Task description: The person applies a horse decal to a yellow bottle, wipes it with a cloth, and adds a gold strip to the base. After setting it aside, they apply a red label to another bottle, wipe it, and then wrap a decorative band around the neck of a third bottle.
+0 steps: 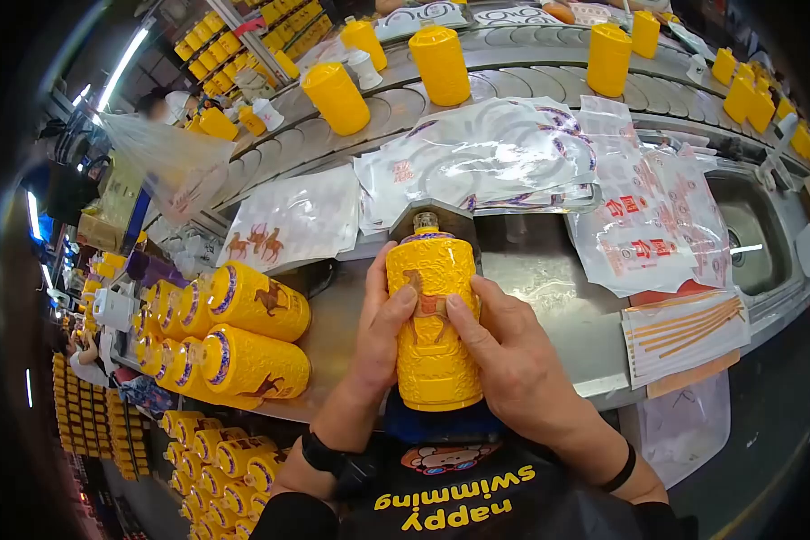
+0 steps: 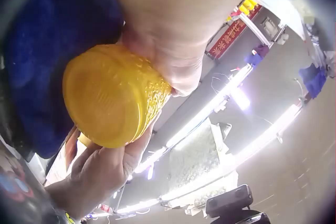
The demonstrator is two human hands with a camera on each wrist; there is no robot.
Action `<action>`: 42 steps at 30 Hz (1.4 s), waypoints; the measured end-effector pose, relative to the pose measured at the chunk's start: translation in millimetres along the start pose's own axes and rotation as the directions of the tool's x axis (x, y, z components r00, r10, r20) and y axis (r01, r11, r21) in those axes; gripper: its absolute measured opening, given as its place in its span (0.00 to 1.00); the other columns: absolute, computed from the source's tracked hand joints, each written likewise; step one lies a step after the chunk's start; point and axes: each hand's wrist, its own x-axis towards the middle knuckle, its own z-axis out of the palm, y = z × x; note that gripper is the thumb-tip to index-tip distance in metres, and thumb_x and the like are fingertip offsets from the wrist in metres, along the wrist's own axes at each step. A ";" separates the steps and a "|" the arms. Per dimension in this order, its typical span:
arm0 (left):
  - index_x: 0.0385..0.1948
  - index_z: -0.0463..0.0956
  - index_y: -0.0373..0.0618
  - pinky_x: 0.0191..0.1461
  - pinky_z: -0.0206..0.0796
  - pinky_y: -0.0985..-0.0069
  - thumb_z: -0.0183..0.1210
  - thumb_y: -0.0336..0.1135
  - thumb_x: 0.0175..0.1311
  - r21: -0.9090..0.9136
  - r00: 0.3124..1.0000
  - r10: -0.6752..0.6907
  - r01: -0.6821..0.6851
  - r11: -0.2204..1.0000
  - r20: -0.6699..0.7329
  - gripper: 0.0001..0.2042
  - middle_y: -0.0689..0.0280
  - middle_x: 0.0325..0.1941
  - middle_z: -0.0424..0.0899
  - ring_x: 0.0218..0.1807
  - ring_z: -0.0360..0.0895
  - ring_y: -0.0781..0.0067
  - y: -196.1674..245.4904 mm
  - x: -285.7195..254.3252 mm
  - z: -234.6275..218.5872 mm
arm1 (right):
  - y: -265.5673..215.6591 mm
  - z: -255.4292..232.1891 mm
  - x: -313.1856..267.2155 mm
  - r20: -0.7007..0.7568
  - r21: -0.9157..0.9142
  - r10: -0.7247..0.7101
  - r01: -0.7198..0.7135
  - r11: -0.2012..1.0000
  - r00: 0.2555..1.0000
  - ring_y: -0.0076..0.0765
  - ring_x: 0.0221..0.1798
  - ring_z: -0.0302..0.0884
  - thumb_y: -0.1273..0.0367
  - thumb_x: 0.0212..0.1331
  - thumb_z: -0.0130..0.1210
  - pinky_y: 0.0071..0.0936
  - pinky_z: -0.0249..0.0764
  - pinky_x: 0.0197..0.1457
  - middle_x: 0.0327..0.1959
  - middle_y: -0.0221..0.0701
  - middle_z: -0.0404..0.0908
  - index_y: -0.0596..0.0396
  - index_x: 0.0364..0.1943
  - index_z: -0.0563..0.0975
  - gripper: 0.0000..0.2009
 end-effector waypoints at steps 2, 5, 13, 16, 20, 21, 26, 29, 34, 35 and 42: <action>0.71 0.42 0.40 0.70 0.59 0.65 0.54 0.39 0.67 -0.009 1.000 0.001 -0.001 1.000 0.005 0.36 0.53 0.67 0.62 0.66 0.66 0.61 0.4 0.9 0.2 | 0.2 -0.1 0.9 0.001 -0.011 -0.003 0.003 1.000 1.000 0.56 0.57 0.69 0.76 0.53 0.52 0.42 0.70 0.56 0.63 0.53 0.64 0.51 0.67 0.67 0.31; 0.71 0.42 0.39 0.69 0.60 0.65 0.54 0.39 0.67 0.005 1.000 0.001 -0.001 1.000 0.012 0.36 0.53 0.67 0.63 0.66 0.66 0.61 0.7 2.6 -1.7 | -0.7 -1.5 1.2 0.011 -0.066 -0.058 0.059 0.996 0.998 0.55 0.57 0.69 0.76 0.53 0.51 0.42 0.70 0.54 0.63 0.53 0.63 0.51 0.67 0.67 0.31; 0.71 0.42 0.39 0.68 0.61 0.65 0.54 0.40 0.67 0.003 1.000 0.011 -0.011 1.000 0.006 0.36 0.53 0.66 0.64 0.66 0.67 0.61 0.7 1.2 -0.4 | -5.0 -3.0 2.7 0.018 -0.044 -0.012 0.013 0.999 1.000 0.54 0.57 0.69 0.75 0.54 0.52 0.41 0.71 0.54 0.63 0.51 0.63 0.50 0.67 0.66 0.31; 0.71 0.43 0.39 0.69 0.61 0.65 0.53 0.39 0.67 0.004 1.000 0.015 -0.015 1.000 0.008 0.36 0.53 0.66 0.64 0.66 0.67 0.61 0.7 1.1 -0.4 | -4.8 -3.2 2.2 0.021 -0.044 -0.007 0.008 0.999 1.000 0.53 0.57 0.69 0.75 0.54 0.51 0.41 0.71 0.54 0.63 0.51 0.63 0.51 0.67 0.66 0.31; 0.71 0.43 0.39 0.69 0.61 0.65 0.54 0.39 0.67 0.003 1.000 0.014 -0.014 1.000 -0.002 0.36 0.53 0.67 0.63 0.66 0.67 0.61 0.1 0.8 -2.0 | -3.4 -0.3 0.5 -0.011 0.009 0.000 0.001 1.000 1.000 0.54 0.57 0.69 0.76 0.54 0.51 0.41 0.71 0.53 0.63 0.51 0.63 0.52 0.67 0.66 0.31; 0.71 0.42 0.39 0.69 0.61 0.65 0.54 0.39 0.67 0.002 1.000 0.014 -0.014 1.000 -0.001 0.37 0.53 0.67 0.63 0.66 0.67 0.61 -0.2 0.7 -2.0 | -3.6 -1.4 0.5 -0.001 0.001 -0.004 0.004 1.000 1.000 0.54 0.57 0.69 0.76 0.54 0.51 0.41 0.71 0.53 0.63 0.51 0.64 0.53 0.67 0.66 0.31; 0.72 0.42 0.39 0.69 0.60 0.64 0.54 0.39 0.67 -0.016 1.000 0.000 0.000 1.000 0.004 0.37 0.52 0.67 0.62 0.67 0.66 0.60 1.7 -0.4 -0.4 | -4.1 -2.6 -0.2 0.006 -0.012 -0.013 0.014 1.000 1.000 0.54 0.56 0.70 0.76 0.53 0.51 0.41 0.71 0.53 0.62 0.51 0.64 0.53 0.66 0.67 0.31; 0.72 0.42 0.39 0.69 0.60 0.64 0.54 0.39 0.66 -0.022 1.000 -0.006 0.006 1.000 0.005 0.37 0.52 0.68 0.62 0.67 0.66 0.60 0.7 -0.4 -1.6 | -3.2 -1.8 -0.7 -0.001 -0.029 -0.025 0.025 0.999 1.000 0.54 0.57 0.70 0.76 0.53 0.52 0.40 0.70 0.53 0.62 0.52 0.65 0.53 0.66 0.68 0.30; 0.71 0.43 0.39 0.69 0.61 0.65 0.54 0.39 0.66 -0.025 1.000 0.010 -0.010 1.000 0.016 0.36 0.53 0.67 0.62 0.66 0.67 0.61 -1.2 1.3 -3.4 | -5.8 -4.2 1.2 0.024 -0.043 -0.020 0.021 0.999 0.999 0.54 0.57 0.69 0.75 0.53 0.52 0.40 0.70 0.54 0.62 0.51 0.64 0.51 0.67 0.67 0.31; 0.71 0.43 0.39 0.69 0.61 0.65 0.54 0.39 0.66 -0.026 1.000 0.016 -0.016 1.000 0.019 0.36 0.53 0.67 0.63 0.66 0.67 0.61 -1.8 1.5 -3.5 | -6.7 -5.3 1.6 0.037 -0.059 -0.024 0.026 0.998 0.999 0.54 0.57 0.69 0.75 0.53 0.52 0.40 0.70 0.54 0.62 0.51 0.64 0.50 0.67 0.67 0.31; 0.71 0.45 0.40 0.69 0.61 0.65 0.54 0.39 0.66 -0.038 1.000 0.001 0.000 0.999 0.012 0.35 0.53 0.66 0.63 0.66 0.66 0.62 -0.4 1.2 -2.4 | -6.8 -4.1 1.8 0.025 -0.027 -0.005 0.006 1.000 1.000 0.54 0.56 0.70 0.76 0.53 0.52 0.40 0.70 0.55 0.62 0.51 0.64 0.50 0.67 0.67 0.31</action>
